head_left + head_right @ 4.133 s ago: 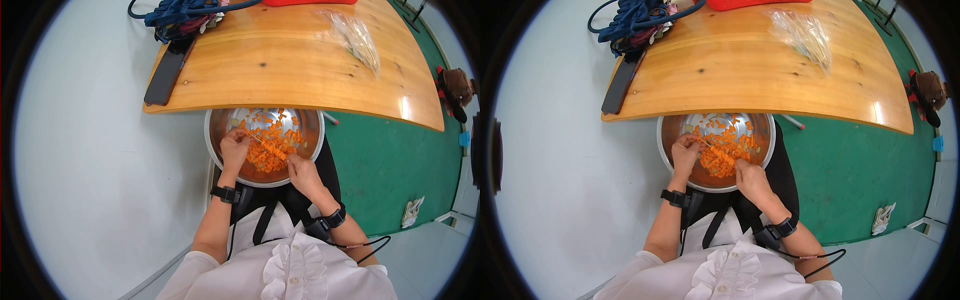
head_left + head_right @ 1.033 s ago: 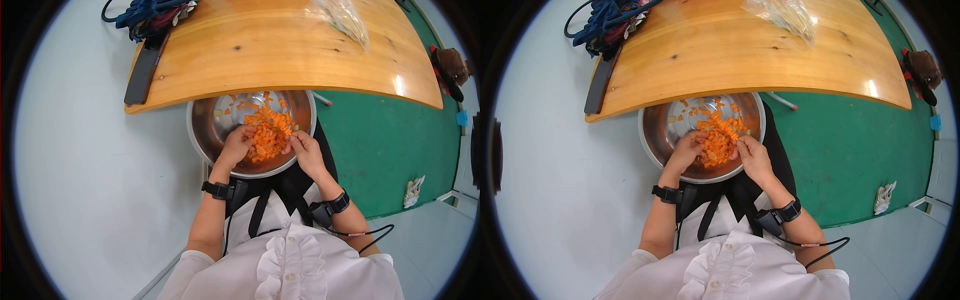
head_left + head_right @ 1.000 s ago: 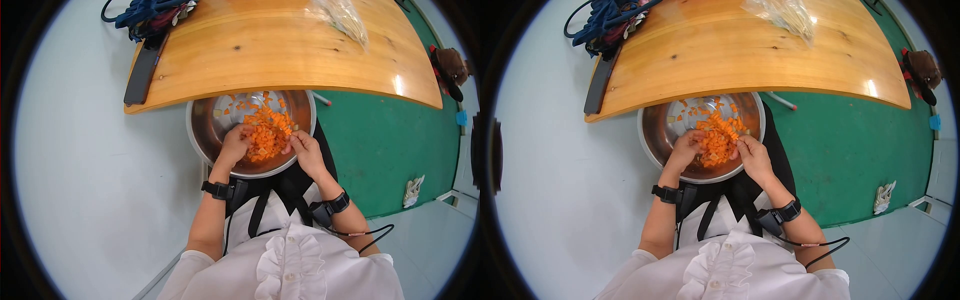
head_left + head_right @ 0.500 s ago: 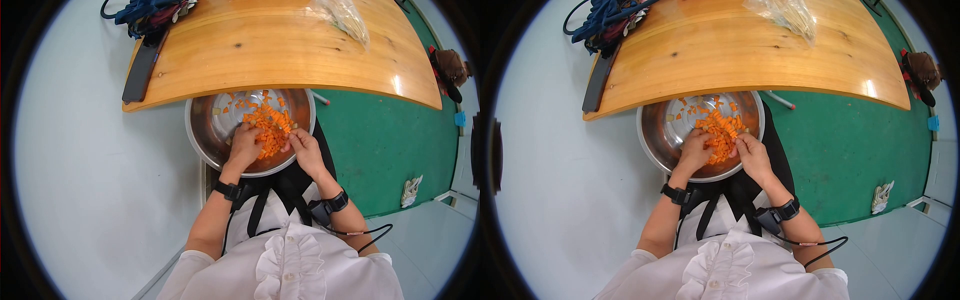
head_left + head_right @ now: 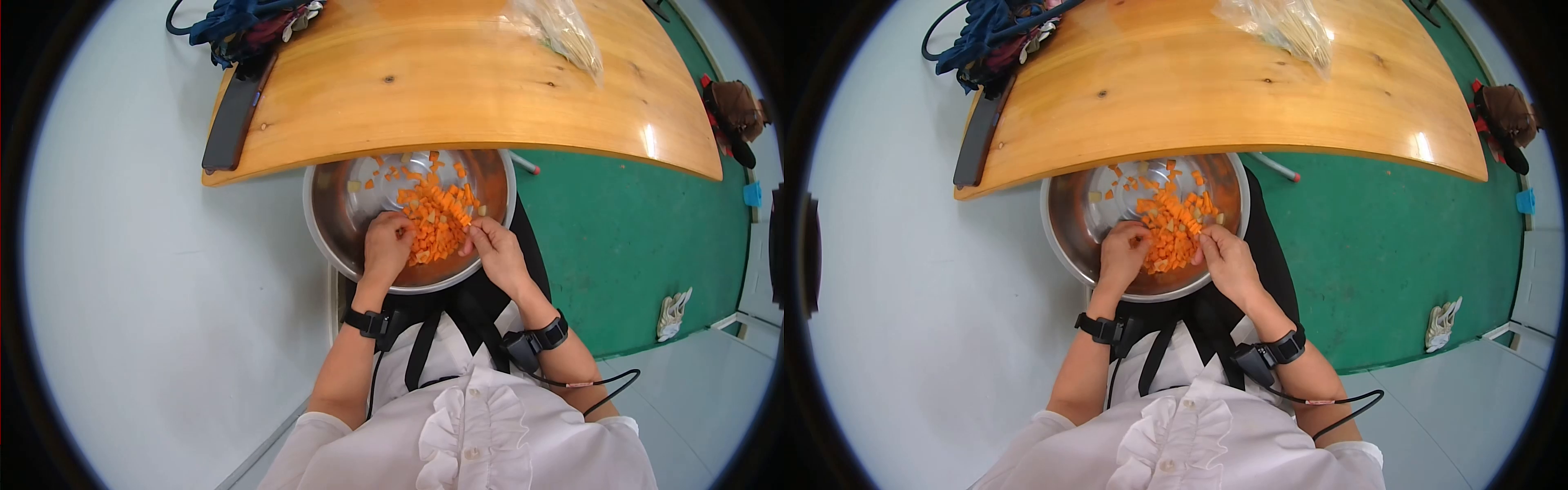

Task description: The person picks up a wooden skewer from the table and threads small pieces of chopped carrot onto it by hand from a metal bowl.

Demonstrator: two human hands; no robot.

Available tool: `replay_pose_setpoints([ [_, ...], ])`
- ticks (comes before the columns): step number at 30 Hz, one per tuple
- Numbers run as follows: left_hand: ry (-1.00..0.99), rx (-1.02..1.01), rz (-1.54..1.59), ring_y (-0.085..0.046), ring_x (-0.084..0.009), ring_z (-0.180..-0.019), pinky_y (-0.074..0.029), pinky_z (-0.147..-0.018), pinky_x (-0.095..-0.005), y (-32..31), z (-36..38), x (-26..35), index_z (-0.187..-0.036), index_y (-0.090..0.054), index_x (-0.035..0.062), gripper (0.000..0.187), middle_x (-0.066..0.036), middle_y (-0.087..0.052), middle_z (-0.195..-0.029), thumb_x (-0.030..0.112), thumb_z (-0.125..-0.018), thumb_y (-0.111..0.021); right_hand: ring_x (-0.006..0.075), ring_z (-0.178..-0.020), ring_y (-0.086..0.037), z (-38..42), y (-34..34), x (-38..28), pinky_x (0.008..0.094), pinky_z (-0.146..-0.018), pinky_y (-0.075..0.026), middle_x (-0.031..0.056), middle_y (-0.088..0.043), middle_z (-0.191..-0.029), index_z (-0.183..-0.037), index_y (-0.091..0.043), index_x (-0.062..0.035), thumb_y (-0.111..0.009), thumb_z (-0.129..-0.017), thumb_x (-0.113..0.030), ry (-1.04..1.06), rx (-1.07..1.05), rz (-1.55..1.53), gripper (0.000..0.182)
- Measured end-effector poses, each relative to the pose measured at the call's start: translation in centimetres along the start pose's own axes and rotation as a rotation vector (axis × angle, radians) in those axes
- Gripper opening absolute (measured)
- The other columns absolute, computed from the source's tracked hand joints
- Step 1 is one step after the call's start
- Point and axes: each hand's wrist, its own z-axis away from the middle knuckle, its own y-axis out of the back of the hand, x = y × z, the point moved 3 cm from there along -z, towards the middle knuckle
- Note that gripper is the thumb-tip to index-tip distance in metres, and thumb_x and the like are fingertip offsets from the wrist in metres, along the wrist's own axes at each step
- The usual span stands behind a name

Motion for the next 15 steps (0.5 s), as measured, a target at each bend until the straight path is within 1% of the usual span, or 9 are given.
replay_pose_setpoints([
  [3, 0.324, 0.128, 0.537, -0.062, -0.0187, -0.075, -0.049, -0.065, -0.0276, -0.2, -0.4, -2.4, -0.093, -0.064, -0.0012, 0.016, -0.008, -0.065, -0.084, 0.001, -0.078, -0.060, 0.0168, -0.061, -0.059, 0.5, -0.1, -1.7, 0.0283, -0.060, -0.046, 0.0077, -0.057, -0.064, -0.085, -0.052, 0.0021, -0.044, -0.092, -0.011, 0.055, -0.076, 0.182, 0.017],
  [6, 0.480, 0.170, 0.839, -0.062, -0.0116, -0.071, -0.047, -0.060, -0.0224, 1.0, -0.8, -1.5, -0.099, -0.061, -0.0053, 0.018, -0.008, -0.065, -0.086, 0.002, -0.083, -0.056, 0.0361, -0.066, -0.058, 0.7, -0.6, -1.8, 0.0403, -0.059, -0.045, 0.0200, -0.057, -0.067, -0.082, -0.051, 0.0023, -0.047, -0.087, -0.008, 0.155, -0.098, 0.330, 0.012],
  [9, 0.514, 0.195, 0.862, -0.062, -0.0109, -0.071, -0.046, -0.060, -0.0216, 1.3, -0.8, -1.9, -0.101, -0.060, -0.0052, 0.020, -0.008, -0.065, -0.085, 0.002, -0.084, -0.055, 0.0409, -0.069, -0.056, 0.7, -0.8, -2.1, 0.0456, -0.061, -0.044, 0.0235, -0.056, -0.071, -0.083, -0.050, 0.0019, -0.048, -0.085, -0.008, 0.213, -0.071, 0.412, 0.010],
  [15, 0.480, 0.205, 0.869, -0.060, -0.0104, -0.069, -0.044, -0.059, -0.0198, 1.1, -0.6, -2.0, -0.100, -0.060, -0.0045, 0.018, -0.010, -0.065, -0.086, 0.002, -0.083, -0.055, 0.0405, -0.068, -0.056, 0.8, -1.0, -2.0, 0.0469, -0.060, -0.044, 0.0233, -0.056, -0.071, -0.082, -0.049, 0.0014, -0.048, -0.085, -0.008, 0.237, -0.060, 0.451, 0.010],
])
